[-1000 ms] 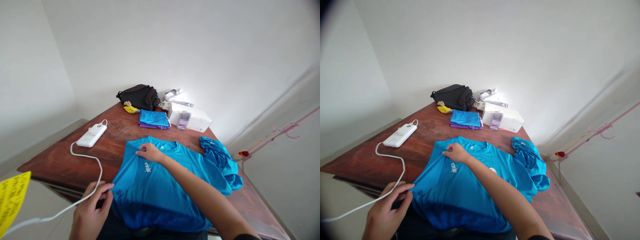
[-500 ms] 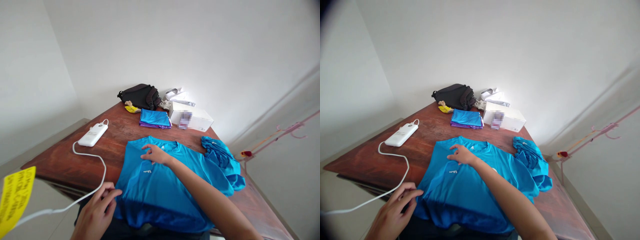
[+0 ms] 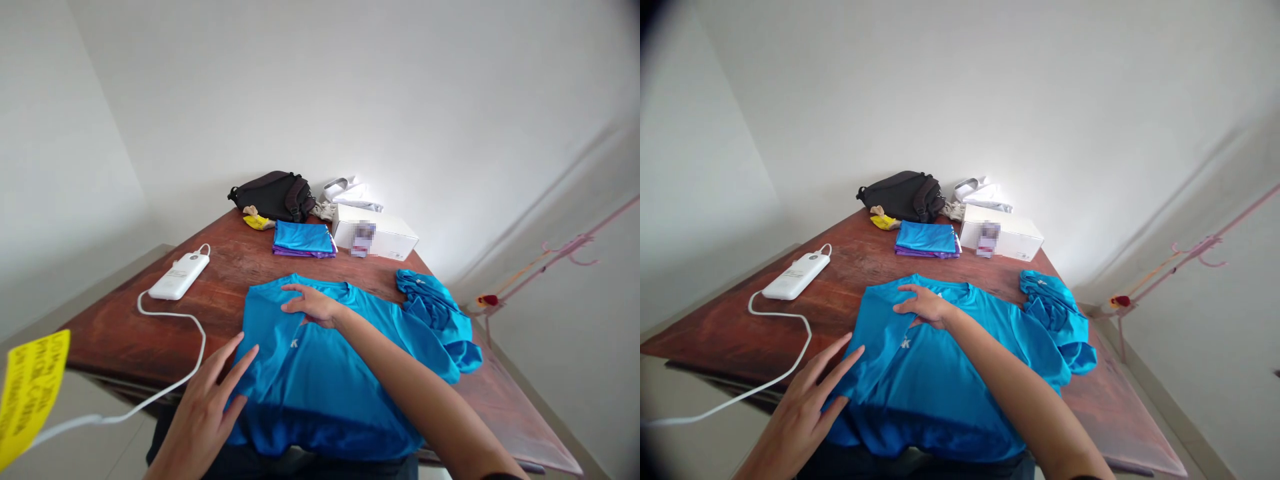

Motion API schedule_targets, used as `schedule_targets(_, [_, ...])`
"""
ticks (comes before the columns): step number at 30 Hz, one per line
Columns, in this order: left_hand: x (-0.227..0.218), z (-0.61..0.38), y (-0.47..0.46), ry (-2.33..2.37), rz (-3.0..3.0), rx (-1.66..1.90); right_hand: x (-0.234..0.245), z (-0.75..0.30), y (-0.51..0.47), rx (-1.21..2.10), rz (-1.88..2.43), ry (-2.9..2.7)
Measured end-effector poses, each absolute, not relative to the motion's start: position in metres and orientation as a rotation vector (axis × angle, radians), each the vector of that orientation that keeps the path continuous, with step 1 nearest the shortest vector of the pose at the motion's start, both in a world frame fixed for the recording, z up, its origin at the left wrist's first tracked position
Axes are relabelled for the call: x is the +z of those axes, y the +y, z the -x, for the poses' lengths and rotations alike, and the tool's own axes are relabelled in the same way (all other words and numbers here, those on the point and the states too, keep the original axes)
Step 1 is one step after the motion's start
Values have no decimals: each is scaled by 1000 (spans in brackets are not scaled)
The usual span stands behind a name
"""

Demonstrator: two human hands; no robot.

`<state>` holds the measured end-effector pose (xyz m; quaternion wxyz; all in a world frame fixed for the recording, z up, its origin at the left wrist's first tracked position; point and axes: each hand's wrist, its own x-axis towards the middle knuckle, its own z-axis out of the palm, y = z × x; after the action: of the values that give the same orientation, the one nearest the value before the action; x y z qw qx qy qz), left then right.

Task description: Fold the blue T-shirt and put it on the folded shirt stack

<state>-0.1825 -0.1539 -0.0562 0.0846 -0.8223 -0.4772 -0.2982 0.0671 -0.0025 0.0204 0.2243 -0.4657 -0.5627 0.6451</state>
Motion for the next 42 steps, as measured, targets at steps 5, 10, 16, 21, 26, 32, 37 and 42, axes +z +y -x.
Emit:
schedule_targets(5, [-62,179,-153,-1407,2459,-603,18,-68,0,1718,1373,-1675])
schedule_targets(10, [-65,185,-164,-1381,2449,-519,10,-76,0,1308,1495,-2190])
schedule_targets(16, [-48,185,-160,-1558,2508,-484,10,-77,-4,827,1578,-2380])
schedule_targets(21, [-24,165,-89,-1787,2541,-483,11,-74,-8,718,1602,-2475])
schedule_targets(26, [-9,164,-14,-1836,2442,-542,8,-83,-11,613,1607,-2513])
schedule_targets(32, [-12,190,19,-1739,2693,-622,3,-93,-22,418,1690,-2445])
schedule_targets(37, [-10,201,33,-1784,2831,-677,1,-100,-27,372,1678,-2445])
schedule_targets(42, [-6,201,46,-1846,2896,-605,2,-103,-34,390,1551,-2426])
